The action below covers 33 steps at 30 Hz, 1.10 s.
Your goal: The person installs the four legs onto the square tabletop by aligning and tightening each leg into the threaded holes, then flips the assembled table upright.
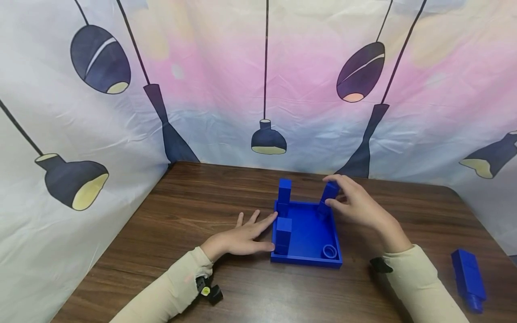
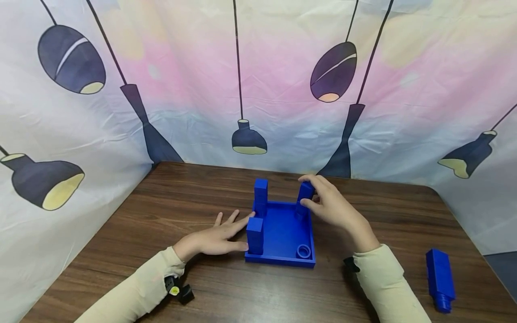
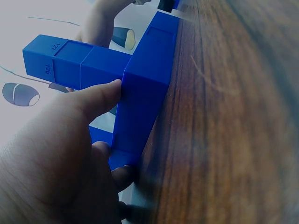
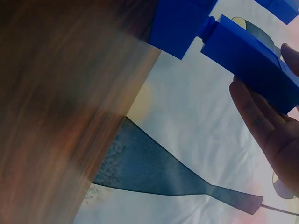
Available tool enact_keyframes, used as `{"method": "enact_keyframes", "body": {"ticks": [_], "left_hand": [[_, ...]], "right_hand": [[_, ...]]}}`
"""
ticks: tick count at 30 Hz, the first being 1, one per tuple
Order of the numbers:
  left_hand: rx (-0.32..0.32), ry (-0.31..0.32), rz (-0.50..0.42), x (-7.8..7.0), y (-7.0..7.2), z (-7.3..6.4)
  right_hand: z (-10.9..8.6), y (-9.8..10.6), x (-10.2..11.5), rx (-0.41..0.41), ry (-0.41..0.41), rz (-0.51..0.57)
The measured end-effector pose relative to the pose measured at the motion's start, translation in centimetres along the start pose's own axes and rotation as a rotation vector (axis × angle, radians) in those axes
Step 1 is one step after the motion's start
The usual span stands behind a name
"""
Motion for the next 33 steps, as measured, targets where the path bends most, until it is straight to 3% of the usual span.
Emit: {"method": "enact_keyframes", "body": {"ticks": [8, 18, 24, 33], "left_hand": [[0.009, 0.021, 0.026, 0.1, 0.0, 0.1], [-0.003, 0.031, 0.029, 1.0, -0.3, 0.3], [0.014, 0.024, 0.022, 0.2, -0.1, 0.1], [0.002, 0.018, 0.021, 0.3, -0.1, 0.1]], "right_hand": [[-0.3, 0.9, 0.2, -0.007, 0.002, 0.076], [-0.4, 1.2, 0.5, 0.003, 0.024, 0.080], [-0.3, 1.3, 0.5, -0.016, 0.027, 0.091], [-0.3, 1.1, 0.3, -0.011, -0.004, 0.076]]}}
Point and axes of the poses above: each hand's wrist, its own z-axis towards the middle knuckle, its own y-axis out of the back of the hand, x = y × z, the point moved 8 cm from there along z, towards the middle knuckle, and after that the axes turned 7 degrees about -z, right-handed, at the moved point
